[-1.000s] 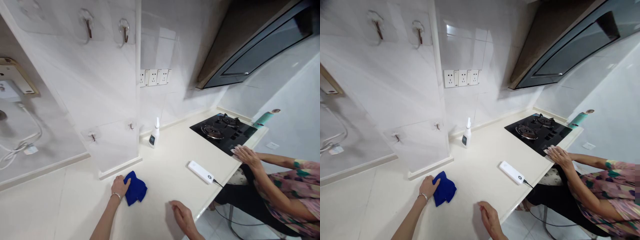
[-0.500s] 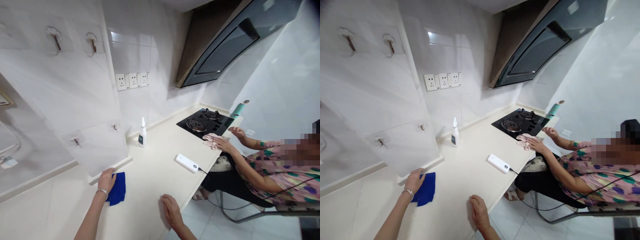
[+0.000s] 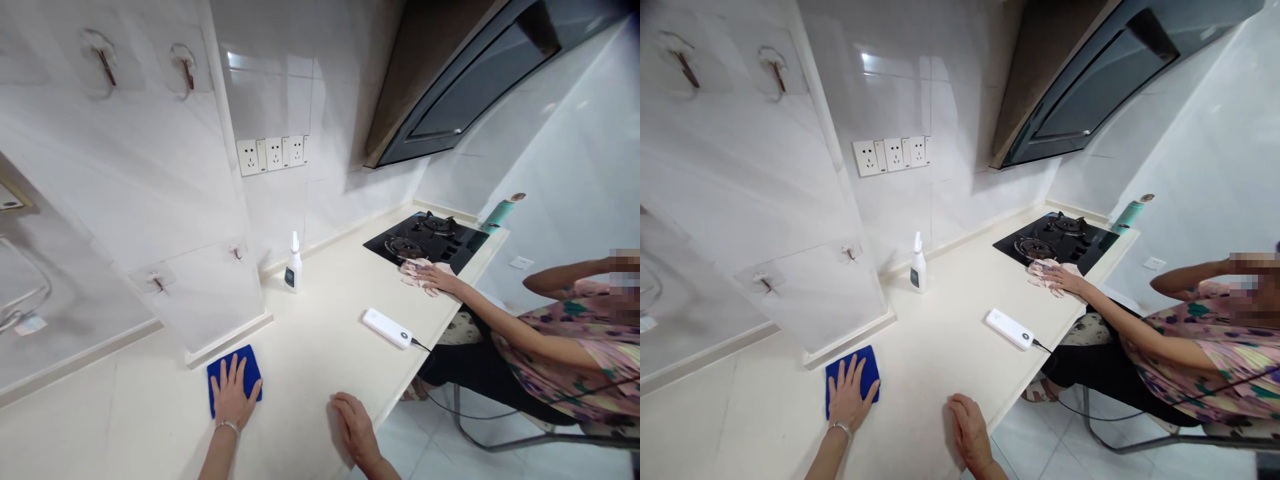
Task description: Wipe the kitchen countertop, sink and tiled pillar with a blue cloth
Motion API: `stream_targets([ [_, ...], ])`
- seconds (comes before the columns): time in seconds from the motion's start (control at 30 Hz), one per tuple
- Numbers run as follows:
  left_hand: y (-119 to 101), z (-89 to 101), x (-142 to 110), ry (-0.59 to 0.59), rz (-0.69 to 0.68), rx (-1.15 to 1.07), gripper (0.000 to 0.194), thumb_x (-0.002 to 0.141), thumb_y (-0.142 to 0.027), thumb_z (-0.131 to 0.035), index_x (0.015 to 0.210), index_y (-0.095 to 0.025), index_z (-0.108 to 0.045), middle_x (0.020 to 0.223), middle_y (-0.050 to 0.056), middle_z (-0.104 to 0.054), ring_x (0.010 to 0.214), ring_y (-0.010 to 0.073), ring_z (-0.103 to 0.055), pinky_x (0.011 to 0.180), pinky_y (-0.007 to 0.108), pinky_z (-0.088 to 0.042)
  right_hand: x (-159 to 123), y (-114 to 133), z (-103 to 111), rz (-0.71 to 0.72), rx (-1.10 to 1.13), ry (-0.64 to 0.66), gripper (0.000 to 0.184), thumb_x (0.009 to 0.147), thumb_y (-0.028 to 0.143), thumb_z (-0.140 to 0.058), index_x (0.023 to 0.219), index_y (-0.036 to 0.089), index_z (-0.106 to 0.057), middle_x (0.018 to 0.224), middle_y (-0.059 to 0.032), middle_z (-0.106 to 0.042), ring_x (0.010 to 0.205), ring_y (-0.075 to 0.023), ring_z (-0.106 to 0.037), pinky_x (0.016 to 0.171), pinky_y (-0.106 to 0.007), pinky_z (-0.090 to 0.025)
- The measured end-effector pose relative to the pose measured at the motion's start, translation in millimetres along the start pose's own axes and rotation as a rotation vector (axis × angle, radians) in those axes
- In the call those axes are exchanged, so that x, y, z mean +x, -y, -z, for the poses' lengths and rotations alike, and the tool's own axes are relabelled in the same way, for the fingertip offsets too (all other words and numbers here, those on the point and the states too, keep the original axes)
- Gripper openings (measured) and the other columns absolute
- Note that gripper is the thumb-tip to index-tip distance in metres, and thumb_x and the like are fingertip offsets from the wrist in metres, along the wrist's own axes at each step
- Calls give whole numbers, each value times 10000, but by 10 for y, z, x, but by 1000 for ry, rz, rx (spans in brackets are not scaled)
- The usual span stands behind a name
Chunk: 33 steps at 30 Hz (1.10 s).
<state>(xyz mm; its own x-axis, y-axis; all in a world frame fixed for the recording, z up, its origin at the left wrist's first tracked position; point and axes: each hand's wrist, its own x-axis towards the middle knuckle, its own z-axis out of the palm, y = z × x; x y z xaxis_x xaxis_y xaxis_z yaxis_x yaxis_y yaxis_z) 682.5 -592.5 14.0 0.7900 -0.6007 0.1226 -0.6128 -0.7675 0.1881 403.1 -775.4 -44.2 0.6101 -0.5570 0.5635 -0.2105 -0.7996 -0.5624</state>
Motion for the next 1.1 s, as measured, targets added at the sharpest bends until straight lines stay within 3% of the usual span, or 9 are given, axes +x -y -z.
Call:
stream_targets([
  [0.27, 349, 124, -22, -43, 342, 29, 713, 888, -597, -408, 1515, -259, -366, 1650, -6, -256, 1503, 428, -140, 1219, 581, -191, -43, -37, 5, -20, -8, 48, 298, 891, 159, -474, 1082, 256, -681, 1112, -66, -699, 1024, -227, -661, 896, -400, -599],
  [0.4, 396, 173, 34, -82, 350, 61, 694, 898, -587, -383, 1499, -239, -399, 1635, 13, -300, 1504, 411, -138, 1217, 592, -175, -74, -37, 1, -45, 7, 54, 312, 873, 163, -481, 1091, 258, -684, 1120, -68, -703, 1025, -238, -660, 905, -412, -590],
  [0.57, 262, 113, 34, -39, 321, 78, 724, 904, -585, -359, 1524, -211, -345, 1654, 42, -245, 1508, 446, -56, 1209, 630, -139, -44, 20, 12, -85, 7, 78, 330, 842, 152, -500, 1088, 271, -686, 1119, -56, -703, 1024, -237, -653, 904, -404, -582],
  [0.77, -245, -141, 143, -55, 138, 100, 773, 883, -573, -432, 1527, -158, -328, 1651, 111, -232, 1502, 463, 78, 1203, 655, -89, 3, 85, 11, -115, -25, 84, 324, 858, 132, -468, 1068, 248, -685, 1109, -59, -700, 1004, -228, -644, 903, -397, -566],
  [1.0, -1221, -359, 723, 42, -58, -16, 818, 848, -582, -481, 1527, -152, -327, 1649, 117, -237, 1491, 493, 21, 1203, 651, -52, 22, 83, 20, -109, -16, 139, 374, 816, 95, -454, 1086, 244, -664, 1115, -50, -691, 1001, -218, -639, 906, -380, -550],
  [1.1, -1467, -395, 907, 85, -48, -24, 897, 809, -599, -527, 1533, -121, -297, 1658, 146, -190, 1471, 542, 26, 1181, 690, -21, 24, 82, 29, -113, -19, 161, 380, 818, 86, -435, 1090, 241, -650, 1119, -54, -686, 1011, -216, -633, 913, -380, -536],
])
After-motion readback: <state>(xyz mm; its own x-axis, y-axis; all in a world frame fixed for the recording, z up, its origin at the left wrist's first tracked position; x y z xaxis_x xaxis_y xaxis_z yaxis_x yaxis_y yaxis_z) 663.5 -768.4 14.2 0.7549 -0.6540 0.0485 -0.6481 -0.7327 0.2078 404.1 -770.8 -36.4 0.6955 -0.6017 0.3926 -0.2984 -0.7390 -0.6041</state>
